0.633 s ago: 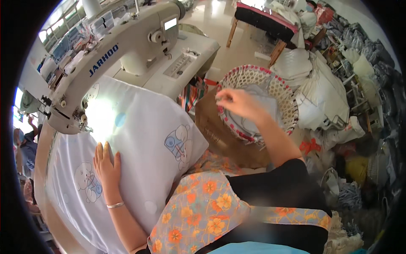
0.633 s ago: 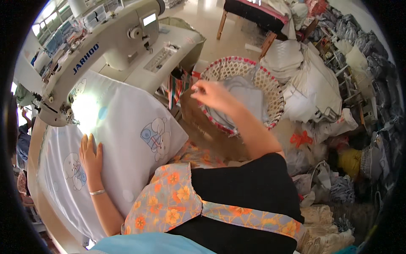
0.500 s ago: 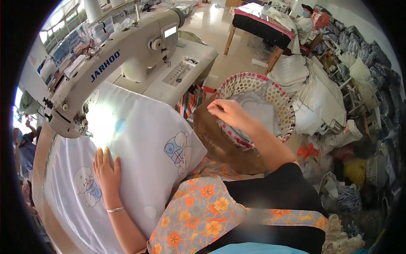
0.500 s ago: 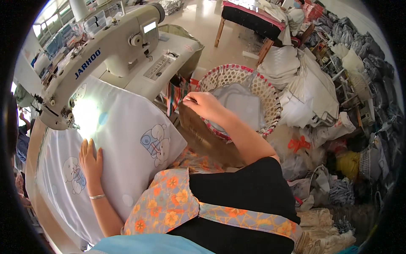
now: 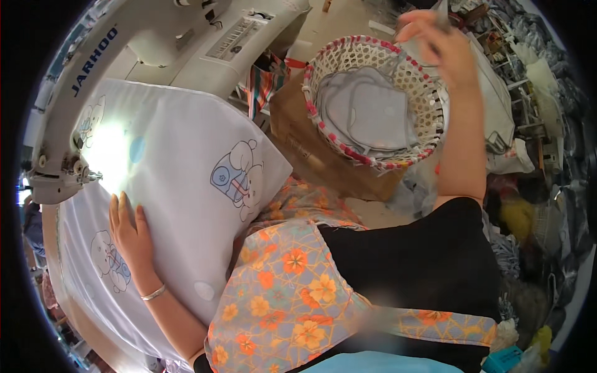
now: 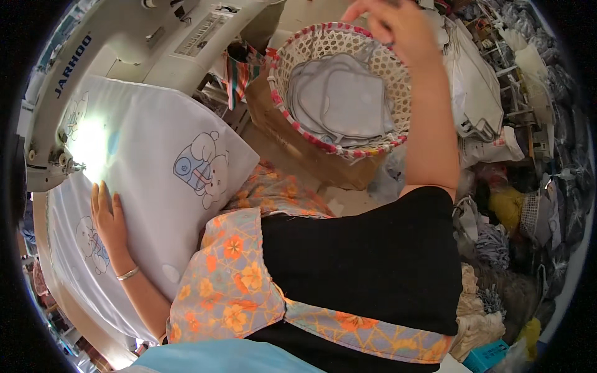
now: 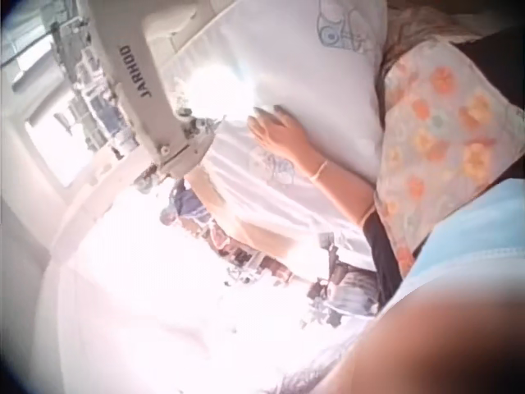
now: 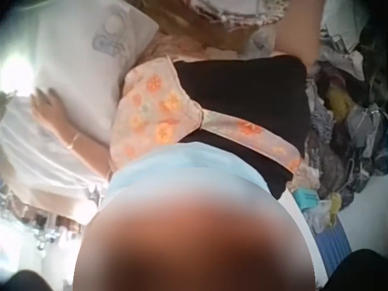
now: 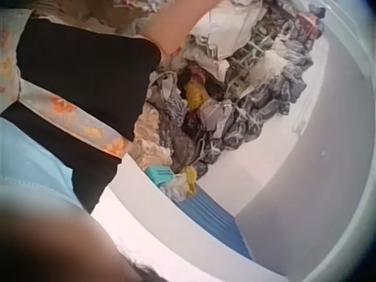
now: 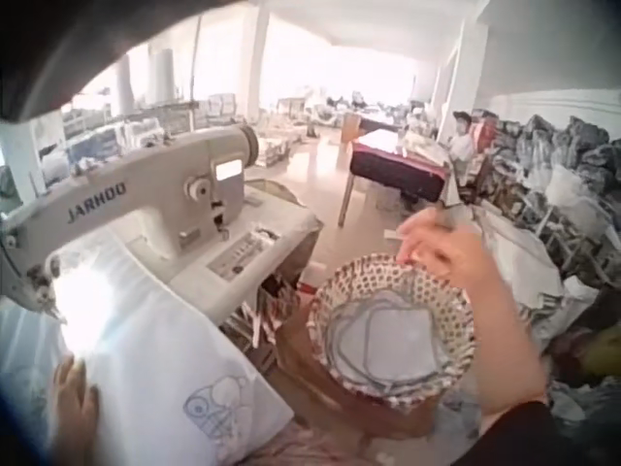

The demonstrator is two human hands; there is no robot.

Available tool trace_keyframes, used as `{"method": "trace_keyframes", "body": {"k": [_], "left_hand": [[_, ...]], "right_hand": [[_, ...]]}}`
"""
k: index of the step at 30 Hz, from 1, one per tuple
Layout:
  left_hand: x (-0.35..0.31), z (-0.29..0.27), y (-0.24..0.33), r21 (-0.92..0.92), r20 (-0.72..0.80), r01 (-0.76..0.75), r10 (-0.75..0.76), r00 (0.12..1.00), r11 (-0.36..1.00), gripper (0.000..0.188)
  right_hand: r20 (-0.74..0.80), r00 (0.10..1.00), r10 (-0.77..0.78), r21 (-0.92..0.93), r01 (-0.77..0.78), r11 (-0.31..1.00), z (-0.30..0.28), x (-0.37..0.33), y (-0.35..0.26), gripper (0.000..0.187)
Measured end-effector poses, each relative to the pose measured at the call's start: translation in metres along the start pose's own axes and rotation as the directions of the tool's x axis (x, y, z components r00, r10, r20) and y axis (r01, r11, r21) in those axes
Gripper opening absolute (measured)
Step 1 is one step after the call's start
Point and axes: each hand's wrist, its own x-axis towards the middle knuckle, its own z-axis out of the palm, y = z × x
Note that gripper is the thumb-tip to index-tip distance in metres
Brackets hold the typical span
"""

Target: Sewing decorative pockets onto fabric panels using an industrial sewing machine.

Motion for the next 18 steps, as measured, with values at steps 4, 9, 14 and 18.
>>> {"method": "trace_keyframes", "body": {"k": [4,9,14,18], "left_hand": [[0.003,-0.002,-0.002,0.003,0.006,-0.011,0.011,1.000,1.000,0.045],[-0.008,-0.006,-0.004,0.022,0.038,0.037,-0.038,0.999,0.999,0.044],[-0.015,-0.010,0.003,0.003,0.004,0.033,-0.033,0.999,0.999,0.044],[-0.016,-0.011,0.006,-0.008,-0.005,0.028,-0.028,1.000,1.000,0.043]], "right_hand": [[-0.084,0.905,0.416,-0.697,-0.352,0.625,0.045,-0.016,0.168,0.036],[0.048,0.614,0.788,-0.933,-0.254,0.255,0.121,-0.072,0.292,0.069],[0.137,0.552,0.822,-0.907,-0.264,0.328,0.153,-0.083,0.313,0.042],[0.133,0.543,0.829,-0.908,-0.269,0.322,0.145,-0.072,0.313,0.033]]}}
